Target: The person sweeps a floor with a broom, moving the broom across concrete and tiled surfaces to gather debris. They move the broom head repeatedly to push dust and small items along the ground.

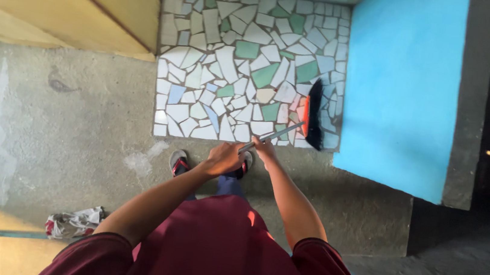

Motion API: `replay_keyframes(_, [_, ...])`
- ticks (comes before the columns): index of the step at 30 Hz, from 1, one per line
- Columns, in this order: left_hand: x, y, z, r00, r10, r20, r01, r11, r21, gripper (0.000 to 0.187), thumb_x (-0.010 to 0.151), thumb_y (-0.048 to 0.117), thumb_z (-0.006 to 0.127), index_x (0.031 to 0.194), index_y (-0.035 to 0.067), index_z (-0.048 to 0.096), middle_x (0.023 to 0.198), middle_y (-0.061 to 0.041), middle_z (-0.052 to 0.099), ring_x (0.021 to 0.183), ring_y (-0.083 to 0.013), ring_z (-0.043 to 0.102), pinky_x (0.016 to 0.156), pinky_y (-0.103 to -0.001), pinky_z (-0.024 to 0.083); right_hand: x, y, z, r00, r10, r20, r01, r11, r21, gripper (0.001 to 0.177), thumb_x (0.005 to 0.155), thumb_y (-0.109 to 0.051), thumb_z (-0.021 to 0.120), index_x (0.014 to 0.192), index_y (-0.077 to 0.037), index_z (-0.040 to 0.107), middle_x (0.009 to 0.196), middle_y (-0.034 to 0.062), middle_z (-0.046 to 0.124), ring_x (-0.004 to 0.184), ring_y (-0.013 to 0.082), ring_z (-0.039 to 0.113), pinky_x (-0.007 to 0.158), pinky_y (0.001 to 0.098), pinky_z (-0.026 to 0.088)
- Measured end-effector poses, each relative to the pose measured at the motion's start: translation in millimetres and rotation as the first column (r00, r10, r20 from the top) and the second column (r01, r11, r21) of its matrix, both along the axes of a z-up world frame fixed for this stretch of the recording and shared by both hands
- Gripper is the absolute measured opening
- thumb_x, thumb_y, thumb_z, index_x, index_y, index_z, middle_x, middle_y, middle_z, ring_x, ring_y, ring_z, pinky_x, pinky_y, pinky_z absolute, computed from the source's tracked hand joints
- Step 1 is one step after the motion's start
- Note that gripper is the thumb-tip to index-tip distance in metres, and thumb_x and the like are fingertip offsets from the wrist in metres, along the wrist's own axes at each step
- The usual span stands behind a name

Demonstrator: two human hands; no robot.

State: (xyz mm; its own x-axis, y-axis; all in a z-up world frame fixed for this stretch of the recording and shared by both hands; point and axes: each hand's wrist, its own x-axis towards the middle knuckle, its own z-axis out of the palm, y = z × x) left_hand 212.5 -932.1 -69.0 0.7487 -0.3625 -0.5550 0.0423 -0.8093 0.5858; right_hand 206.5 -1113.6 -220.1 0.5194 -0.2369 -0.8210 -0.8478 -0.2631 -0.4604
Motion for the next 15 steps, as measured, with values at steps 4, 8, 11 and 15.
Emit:
replay_keyframes(4, [-1, 52, 16, 0.997, 0.073, 0.015, -0.073, 0.997, 0.012, 0.036, 0.092, 0.039, 0.055, 0.118, 0.021, 0.071, 0.099, -0.019, 0.076, 0.095, -0.0420, 0.071, 0.084, -0.054, 0.056, 11, 57, 7, 0.998, -0.026, 0.048, 0.021, 0.995, 0.100, 0.068, 0.084, -0.051, 0.069, 0.126, 0.001, 0.057, 0.100, 0.0122, 0.065, 0.087, 0.0213, 0.062, 0.074, 0.0399, 0.054])
replay_keyframes(8, [6, 124, 28, 0.996, 0.093, 0.011, -0.094, 0.988, 0.122, 0.036, 0.094, 0.042, 0.053, 0.114, 0.020, 0.074, 0.100, -0.022, 0.073, 0.095, -0.0437, 0.069, 0.084, -0.056, 0.054, 19, 129, 6, 0.953, 0.240, 0.183, -0.276, 0.939, 0.206, 0.049, 0.084, -0.041, 0.063, 0.121, -0.010, 0.069, 0.091, 0.0104, 0.061, 0.078, 0.0216, 0.061, 0.068, 0.0411, 0.053])
replay_keyframes(11, [-3, 197, 38, 0.982, 0.122, 0.144, -0.142, 0.980, 0.138, 0.037, 0.102, 0.035, 0.047, 0.103, 0.012, 0.076, 0.100, -0.020, 0.074, 0.092, -0.0428, 0.071, 0.082, -0.055, 0.056, 28, 191, -1, 0.888, 0.406, 0.215, -0.447, 0.871, 0.203, 0.045, 0.087, -0.038, 0.056, 0.125, -0.019, 0.070, 0.092, 0.0081, 0.067, 0.082, 0.0216, 0.068, 0.073, 0.0408, 0.057])
replay_keyframes(15, [-17, 281, 72, 0.924, 0.295, 0.243, -0.338, 0.928, 0.158, 0.036, 0.101, 0.034, 0.048, 0.099, 0.013, 0.077, 0.091, -0.020, 0.075, 0.085, -0.0417, 0.072, 0.077, -0.053, 0.056, 36, 293, 7, 0.911, 0.403, 0.084, -0.408, 0.859, 0.309, 0.052, 0.096, -0.050, 0.060, 0.120, -0.005, 0.072, 0.103, 0.0101, 0.070, 0.097, 0.0250, 0.072, 0.083, 0.0425, 0.058])
